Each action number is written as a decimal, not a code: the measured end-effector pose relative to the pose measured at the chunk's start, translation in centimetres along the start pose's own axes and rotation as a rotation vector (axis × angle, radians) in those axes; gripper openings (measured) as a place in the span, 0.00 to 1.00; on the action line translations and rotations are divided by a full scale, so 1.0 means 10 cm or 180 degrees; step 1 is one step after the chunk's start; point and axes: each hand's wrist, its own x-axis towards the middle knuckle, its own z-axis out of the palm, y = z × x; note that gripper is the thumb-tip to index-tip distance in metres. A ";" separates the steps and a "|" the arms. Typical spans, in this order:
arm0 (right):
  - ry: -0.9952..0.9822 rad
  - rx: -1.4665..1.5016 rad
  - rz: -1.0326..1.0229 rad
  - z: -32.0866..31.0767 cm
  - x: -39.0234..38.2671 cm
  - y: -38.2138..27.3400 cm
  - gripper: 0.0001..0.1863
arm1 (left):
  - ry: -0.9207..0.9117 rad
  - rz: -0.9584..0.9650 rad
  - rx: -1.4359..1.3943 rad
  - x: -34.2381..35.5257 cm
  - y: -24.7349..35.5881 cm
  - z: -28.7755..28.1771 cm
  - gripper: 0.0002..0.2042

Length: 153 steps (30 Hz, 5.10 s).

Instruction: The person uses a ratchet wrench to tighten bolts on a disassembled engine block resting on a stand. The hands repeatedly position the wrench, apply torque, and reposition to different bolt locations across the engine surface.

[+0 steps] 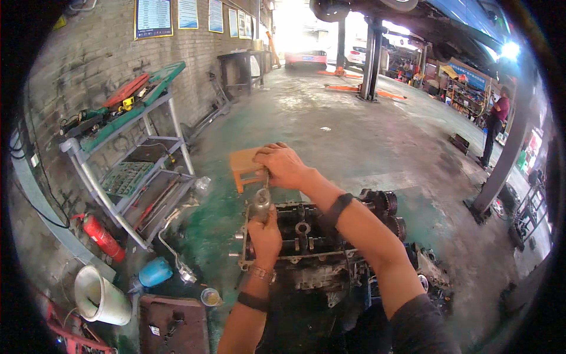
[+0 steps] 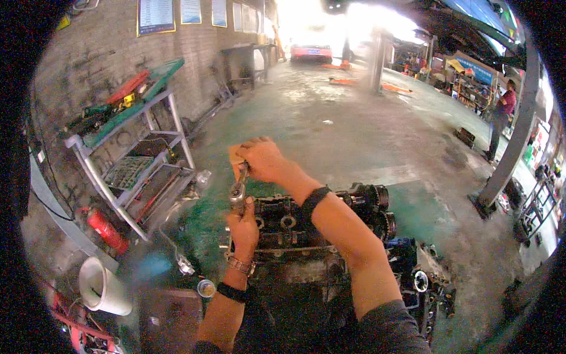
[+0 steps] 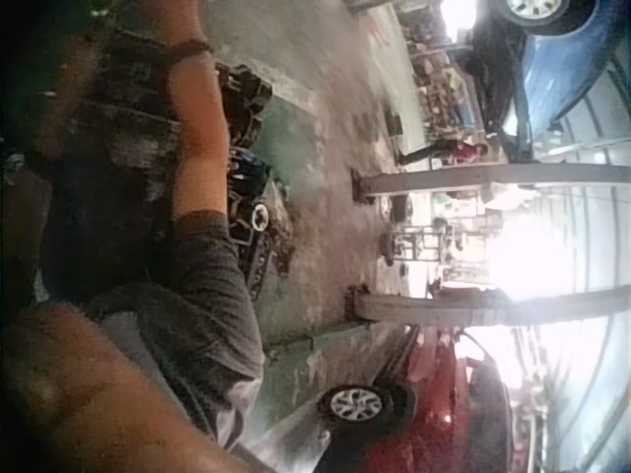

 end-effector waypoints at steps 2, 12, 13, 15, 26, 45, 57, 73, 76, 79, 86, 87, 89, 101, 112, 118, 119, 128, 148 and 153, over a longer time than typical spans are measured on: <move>0.0078 0.0329 -0.0064 0.08 0.10 -0.07 0.15 | 0.0000 -0.0010 0.0113 0.00 0.00 -0.01 0.22; 0.0215 0.0280 0.0407 -0.02 0.00 -0.12 0.15 | 0.0359 -0.0112 -0.0343 -0.02 0.07 0.05 0.19; 0.0296 0.0330 0.0462 0.00 -0.01 -0.12 0.15 | 0.0348 -0.0177 -0.0232 -0.03 0.09 0.05 0.18; 0.0401 0.0288 0.0541 0.00 -0.03 -0.11 0.15 | 0.0343 -0.0293 -0.0017 -0.03 0.11 0.05 0.17; 0.0385 -0.0963 0.1353 -0.55 -0.69 -0.39 0.12 | 0.0387 -0.0353 0.0062 0.03 0.02 0.08 0.19; -0.0138 -0.0239 0.1217 -1.58 -1.45 -1.67 0.27 | -0.0183 -0.0596 -0.0154 0.03 -0.05 -0.01 0.10; -0.0184 -0.0250 0.1089 -0.91 -0.98 -0.48 0.12 | -0.0380 -0.0445 0.0089 0.00 -0.01 -0.04 0.22; 0.0390 0.0358 -0.0049 0.06 0.07 -0.12 0.16 | -0.0321 -0.0454 0.0172 0.03 -0.04 -0.03 0.21; 0.0144 0.0169 0.0410 -0.06 -0.06 -0.09 0.18 | -0.0285 -0.0261 0.0337 0.04 -0.08 -0.06 0.26; -0.0394 -0.0190 0.0661 -0.12 -0.09 -0.07 0.11 | -0.0117 -0.0239 0.0161 -0.01 -0.11 -0.03 0.26; 0.0483 -0.0509 0.0662 -0.16 -0.30 -0.12 0.15 | 0.0068 -0.0282 0.0010 0.02 -0.22 0.02 0.23; 0.0487 -0.0563 0.0800 -0.20 -0.36 -0.13 0.15 | 0.0014 -0.0412 0.0082 0.03 -0.23 0.02 0.23; 0.0468 -0.0724 0.1015 -0.32 -0.49 -0.19 0.14 | -0.0047 -0.0501 0.0293 0.02 -0.23 0.01 0.22; -0.0159 -0.0695 0.1525 -1.43 -1.39 -1.51 0.30 | 0.0116 -0.0518 0.0000 -0.04 -0.10 0.06 0.16; -0.0572 -0.0213 0.1332 -1.51 -1.42 -1.42 0.23 | -0.0370 -0.0423 0.0376 -0.06 -0.06 0.00 0.16; -0.0401 -0.0384 0.1115 -1.13 -1.21 -0.70 0.13 | -0.0410 -0.0239 0.0141 -0.04 -0.06 0.00 0.24; -0.0389 -0.0369 0.1078 -1.03 -1.14 -0.58 0.12 | -0.0464 -0.0277 0.0234 -0.02 -0.08 -0.01 0.25; 0.0450 -0.0061 0.0117 -0.12 -0.23 -0.02 0.15 | -0.0406 0.0061 0.0522 -0.02 -0.18 -0.03 0.30; 0.0697 -0.0458 0.1178 -0.26 -0.45 -0.27 0.12 | -0.0114 -0.0231 0.0174 -0.02 -0.25 0.01 0.28; 0.0282 -0.1016 0.1578 -0.61 -0.71 -0.51 0.12 | -0.0032 -0.0053 0.0487 -0.05 -0.27 0.01 0.27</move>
